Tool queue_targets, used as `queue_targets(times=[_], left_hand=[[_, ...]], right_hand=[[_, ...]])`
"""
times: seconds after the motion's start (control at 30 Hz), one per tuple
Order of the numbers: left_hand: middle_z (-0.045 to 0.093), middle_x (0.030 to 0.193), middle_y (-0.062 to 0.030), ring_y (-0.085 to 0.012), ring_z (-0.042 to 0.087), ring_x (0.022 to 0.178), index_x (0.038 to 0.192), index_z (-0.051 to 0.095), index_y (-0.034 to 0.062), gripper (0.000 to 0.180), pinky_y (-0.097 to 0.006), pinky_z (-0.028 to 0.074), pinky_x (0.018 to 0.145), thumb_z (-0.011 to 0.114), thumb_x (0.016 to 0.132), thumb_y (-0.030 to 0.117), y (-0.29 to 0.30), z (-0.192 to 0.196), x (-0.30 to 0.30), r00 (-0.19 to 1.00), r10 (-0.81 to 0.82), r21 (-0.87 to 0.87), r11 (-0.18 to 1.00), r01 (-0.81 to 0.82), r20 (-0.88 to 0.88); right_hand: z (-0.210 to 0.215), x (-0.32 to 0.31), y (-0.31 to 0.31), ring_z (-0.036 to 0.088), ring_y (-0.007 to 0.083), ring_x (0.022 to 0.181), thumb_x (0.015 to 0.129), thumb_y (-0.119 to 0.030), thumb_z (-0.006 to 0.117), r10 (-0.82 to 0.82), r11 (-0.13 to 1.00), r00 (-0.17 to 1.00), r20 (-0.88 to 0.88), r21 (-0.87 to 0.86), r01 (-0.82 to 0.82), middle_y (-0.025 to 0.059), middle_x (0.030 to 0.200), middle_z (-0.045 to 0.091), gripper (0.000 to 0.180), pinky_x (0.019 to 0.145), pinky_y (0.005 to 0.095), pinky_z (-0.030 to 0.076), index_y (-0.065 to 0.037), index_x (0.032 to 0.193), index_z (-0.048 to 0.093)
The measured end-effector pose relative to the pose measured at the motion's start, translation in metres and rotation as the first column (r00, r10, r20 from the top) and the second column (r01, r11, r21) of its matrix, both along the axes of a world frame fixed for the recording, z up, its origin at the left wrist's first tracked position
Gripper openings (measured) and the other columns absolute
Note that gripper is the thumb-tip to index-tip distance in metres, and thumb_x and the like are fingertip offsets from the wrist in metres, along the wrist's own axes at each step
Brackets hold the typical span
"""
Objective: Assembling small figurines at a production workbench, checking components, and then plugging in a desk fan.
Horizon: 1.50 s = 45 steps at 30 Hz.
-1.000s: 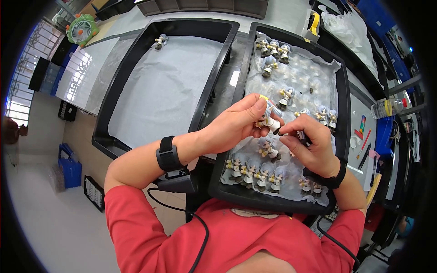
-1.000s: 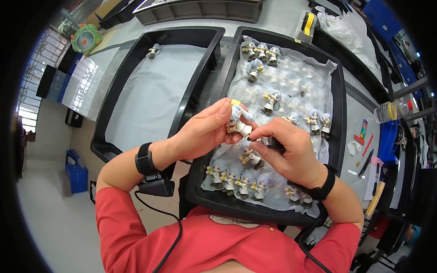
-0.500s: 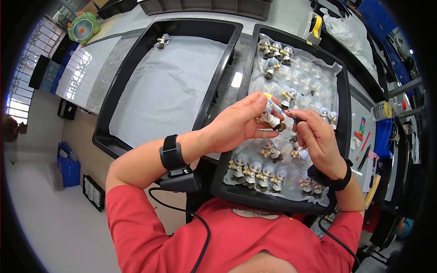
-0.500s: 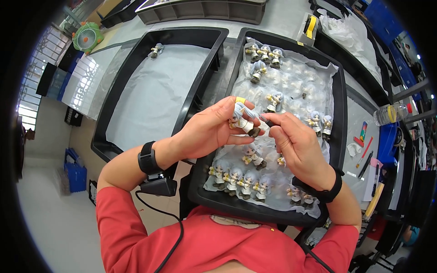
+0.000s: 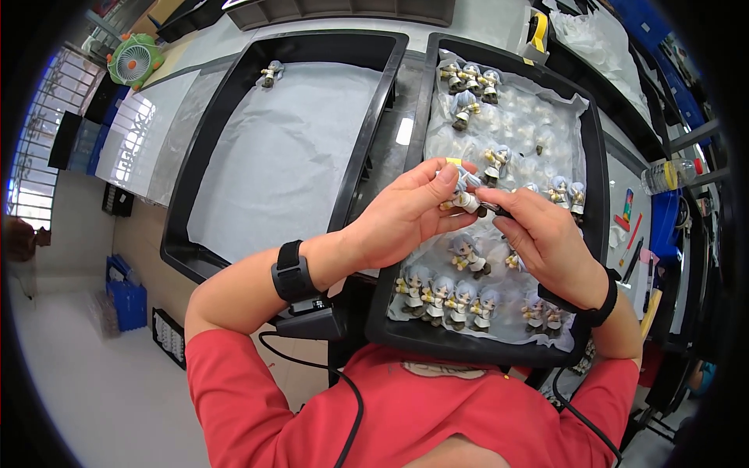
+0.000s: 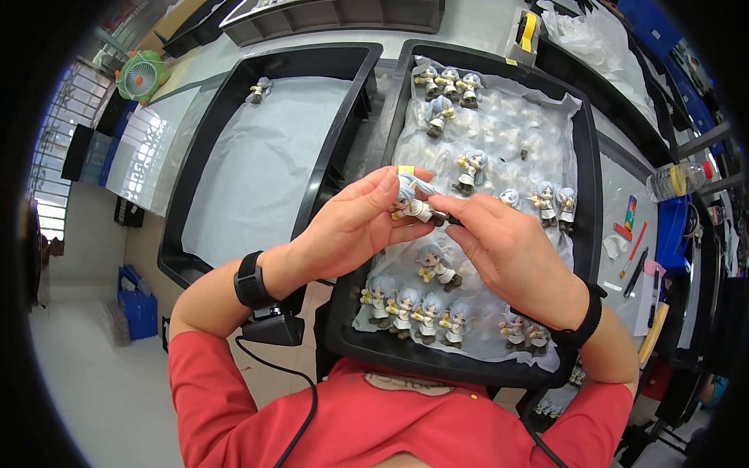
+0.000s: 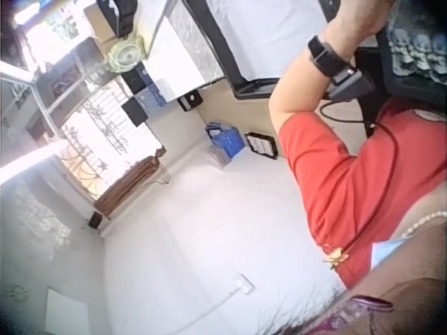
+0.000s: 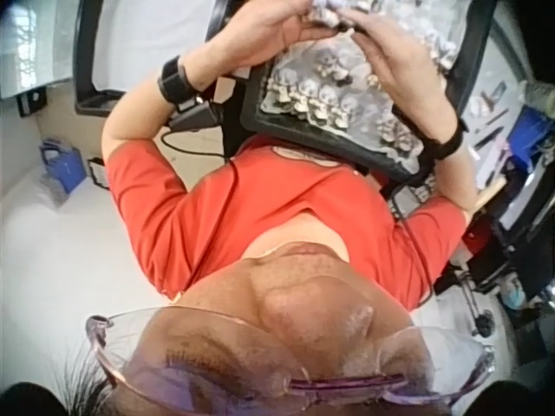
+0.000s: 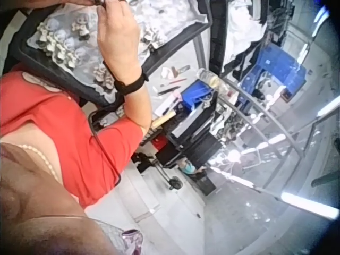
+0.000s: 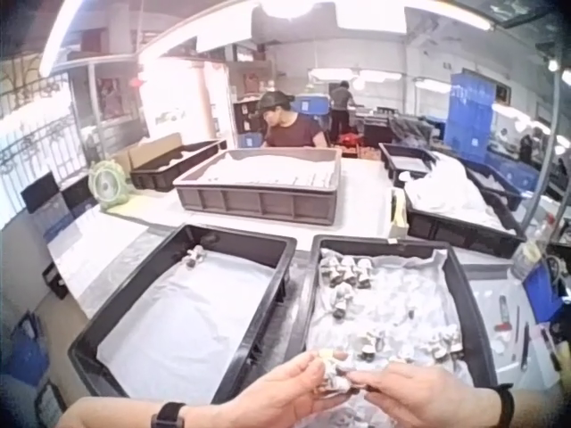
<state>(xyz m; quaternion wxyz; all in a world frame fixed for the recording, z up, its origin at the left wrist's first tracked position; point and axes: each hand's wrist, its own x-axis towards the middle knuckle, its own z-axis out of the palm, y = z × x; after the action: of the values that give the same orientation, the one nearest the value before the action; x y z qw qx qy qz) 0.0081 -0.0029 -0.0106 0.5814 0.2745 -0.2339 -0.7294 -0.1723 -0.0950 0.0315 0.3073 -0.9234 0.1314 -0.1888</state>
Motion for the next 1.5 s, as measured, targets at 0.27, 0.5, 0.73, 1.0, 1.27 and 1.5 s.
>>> queue_targets(times=[0.27, 0.5, 0.73, 1.0, 1.27, 1.5], left_hand=[[0.048, 0.114, -0.0069, -0.0157, 0.047, 0.107, 0.124, 0.037, 0.0044, 0.039, -0.035, 0.039, 0.096, 0.033, 0.095, 0.03, 0.0, -0.001, -0.001, 1.0, 0.022, 0.013, 1.0, -0.022, -0.02], [0.046, 0.118, -0.0082, -0.0179, 0.045, 0.111, 0.126, 0.033, 0.0012, 0.04, -0.037, 0.036, 0.098, 0.032, 0.095, 0.027, 0.001, 0.001, -0.001, 0.999, 0.041, 0.012, 0.999, -0.041, 0.003], [0.046, 0.119, -0.0101, -0.0196, 0.045, 0.113, 0.127, 0.032, 0.0008, 0.04, -0.037, 0.036, 0.099, 0.032, 0.096, 0.025, 0.0, 0.001, -0.001, 0.999, 0.039, 0.009, 0.999, -0.039, -0.007], [0.047, 0.119, -0.0115, -0.0211, 0.046, 0.113, 0.126, 0.033, -0.0001, 0.04, -0.037, 0.036, 0.098, 0.034, 0.095, 0.025, 0.0, 0.002, -0.002, 0.999, 0.043, 0.005, 0.999, -0.043, 0.007], [0.047, 0.119, -0.0116, -0.0209, 0.046, 0.113, 0.125, 0.033, -0.0001, 0.039, -0.038, 0.036, 0.098, 0.034, 0.095, 0.025, 0.0, 0.0, -0.002, 0.999, 0.043, 0.011, 0.999, -0.043, 0.004], [0.047, 0.119, -0.0109, -0.02, 0.045, 0.113, 0.126, 0.033, -0.0004, 0.04, -0.039, 0.036, 0.098, 0.033, 0.095, 0.025, -0.002, 0.001, -0.001, 0.999, 0.038, -0.001, 0.999, -0.038, 0.023]], right_hand=[[0.0, 0.0, 0.001, 0.055, 0.0302, 0.064, 0.076, -0.001, 0.059, -0.038, 0.998, 0.996, -0.086, -0.05, 0.033, 0.0129, 0.075, 0.052, 0.036, 0.055, 0.0361, 0.043, -0.005, 0.11, 0.053], [-0.007, 0.0, -0.001, 0.057, 0.0314, 0.067, 0.075, 0.0, 0.058, -0.023, 1.0, 0.999, -0.044, -0.018, 0.023, 0.0138, 0.079, 0.056, 0.037, 0.057, 0.0361, 0.045, -0.006, 0.111, 0.053], [-0.014, 0.0, -0.002, 0.058, 0.0313, 0.065, 0.074, 0.0, 0.059, -0.034, 0.999, 0.999, 0.031, -0.039, 0.035, 0.013, 0.078, 0.057, 0.037, 0.055, 0.0359, 0.047, -0.006, 0.11, 0.054], [-0.016, -0.001, 0.0, 0.056, 0.0281, 0.057, 0.074, -0.003, 0.06, -0.053, 0.995, 0.998, -0.015, -0.081, 0.052, 0.0101, 0.07, 0.054, 0.033, 0.049, 0.0352, 0.044, -0.007, 0.107, 0.055], [-0.019, 0.0, -0.002, 0.055, 0.0278, 0.056, 0.075, -0.003, 0.059, -0.07, 0.993, 0.997, 0.008, -0.094, 0.071, 0.01, 0.068, 0.053, 0.031, 0.048, 0.0351, 0.044, -0.008, 0.106, 0.056], [-0.017, 0.001, -0.004, 0.057, 0.0286, 0.059, 0.075, -0.003, 0.059, -0.061, 0.995, 0.998, 0.035, -0.074, 0.063, 0.0113, 0.073, 0.056, 0.03, 0.05, 0.0343, 0.045, -0.008, 0.104, 0.057]])
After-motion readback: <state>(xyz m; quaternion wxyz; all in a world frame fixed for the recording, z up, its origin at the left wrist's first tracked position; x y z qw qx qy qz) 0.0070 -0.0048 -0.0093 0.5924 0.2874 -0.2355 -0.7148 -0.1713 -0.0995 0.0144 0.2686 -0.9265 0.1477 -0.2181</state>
